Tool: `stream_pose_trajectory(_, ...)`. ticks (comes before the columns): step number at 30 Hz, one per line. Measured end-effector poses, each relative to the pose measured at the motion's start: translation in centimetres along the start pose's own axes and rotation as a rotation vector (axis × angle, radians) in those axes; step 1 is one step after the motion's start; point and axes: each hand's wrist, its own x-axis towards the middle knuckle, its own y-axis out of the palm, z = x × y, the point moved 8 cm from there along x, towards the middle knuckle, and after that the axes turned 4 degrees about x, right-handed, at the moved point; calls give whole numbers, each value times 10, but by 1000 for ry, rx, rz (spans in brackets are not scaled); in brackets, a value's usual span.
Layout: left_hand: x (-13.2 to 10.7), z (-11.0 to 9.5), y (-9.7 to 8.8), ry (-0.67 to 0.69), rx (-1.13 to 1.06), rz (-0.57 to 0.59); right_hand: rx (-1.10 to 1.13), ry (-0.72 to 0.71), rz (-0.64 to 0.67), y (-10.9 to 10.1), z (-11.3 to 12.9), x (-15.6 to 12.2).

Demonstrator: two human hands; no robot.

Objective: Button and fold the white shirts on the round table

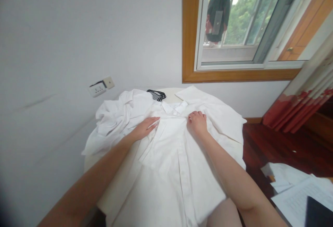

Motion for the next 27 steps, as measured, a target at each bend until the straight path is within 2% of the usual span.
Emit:
stream_pose_trajectory(6, 2, 3, 5, 39, -7, -20, -44, 36, 87, -4, 0, -6)
stream_pose_trajectory(14, 2, 3, 5, 49, -15, -43, -10, 39, 316, 4, 15, -20)
stream_pose_trajectory(17, 1, 2, 4, 57, -12, -51, 81, 49, 319, 6, 25, -23)
stream_pose_trajectory(21, 1, 2, 4, 50, -9, -50, 129, 63, 255, 4, 38, -23)
stream_pose_trajectory(27, 2, 4, 4, 38, -6, -49, 34, 46, 330, 4, 43, -31)
